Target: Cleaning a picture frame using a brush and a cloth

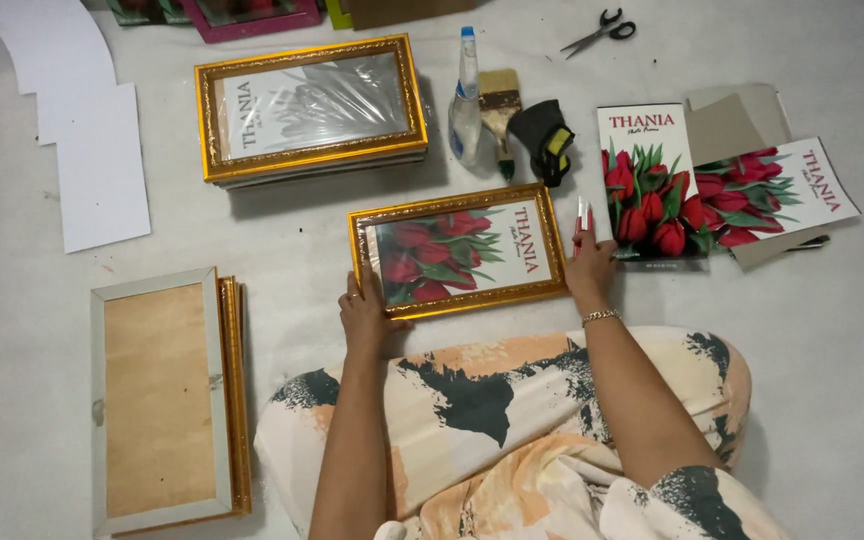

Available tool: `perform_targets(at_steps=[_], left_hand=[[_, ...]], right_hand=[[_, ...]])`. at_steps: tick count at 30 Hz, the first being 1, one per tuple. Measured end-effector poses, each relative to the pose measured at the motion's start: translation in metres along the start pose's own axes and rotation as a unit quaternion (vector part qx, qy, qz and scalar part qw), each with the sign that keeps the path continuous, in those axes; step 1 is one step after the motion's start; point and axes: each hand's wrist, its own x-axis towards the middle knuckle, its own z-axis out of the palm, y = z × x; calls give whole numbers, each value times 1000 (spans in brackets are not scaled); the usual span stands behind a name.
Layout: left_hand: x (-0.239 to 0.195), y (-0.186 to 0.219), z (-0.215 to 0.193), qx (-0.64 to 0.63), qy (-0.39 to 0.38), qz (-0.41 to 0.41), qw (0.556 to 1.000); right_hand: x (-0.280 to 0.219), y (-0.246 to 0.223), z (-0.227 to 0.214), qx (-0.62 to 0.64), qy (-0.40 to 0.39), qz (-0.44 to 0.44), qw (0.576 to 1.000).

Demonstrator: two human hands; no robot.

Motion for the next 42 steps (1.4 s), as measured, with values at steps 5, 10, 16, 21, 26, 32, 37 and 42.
perform_targets(at_steps=[5, 10, 16, 21, 26, 32, 37, 42], left_hand=[[-15, 16, -23, -13, -5, 2, 1000], [-11, 11, -19, 13, -2, -1, 1000], [-14, 18, -30, -1, -12, -2, 1000], [-4, 8, -17, 12, -35, -11, 999], [-5, 17, -29, 11, -37, -14, 999], [-8, 24, -35, 16, -40, -17, 999], [-3, 18, -29, 22, -41, -12, 999], [-2, 15, -25, -6, -62, -37, 997]], right_hand=[[1, -21, -13, -59, 74, -42, 995], [45, -56, -8, 0, 127, -185, 975], [86, -101, -8, 135, -24, -124, 983], [99, -106, 4, 74, -81, -164, 980], [136, -77, 19, 57, -59, -172, 982], [137, -76, -15, 118, 31, -168, 978], [138, -48, -16, 11, -80, -112, 990], [127, -87, -18, -34, 85, -265, 960]])
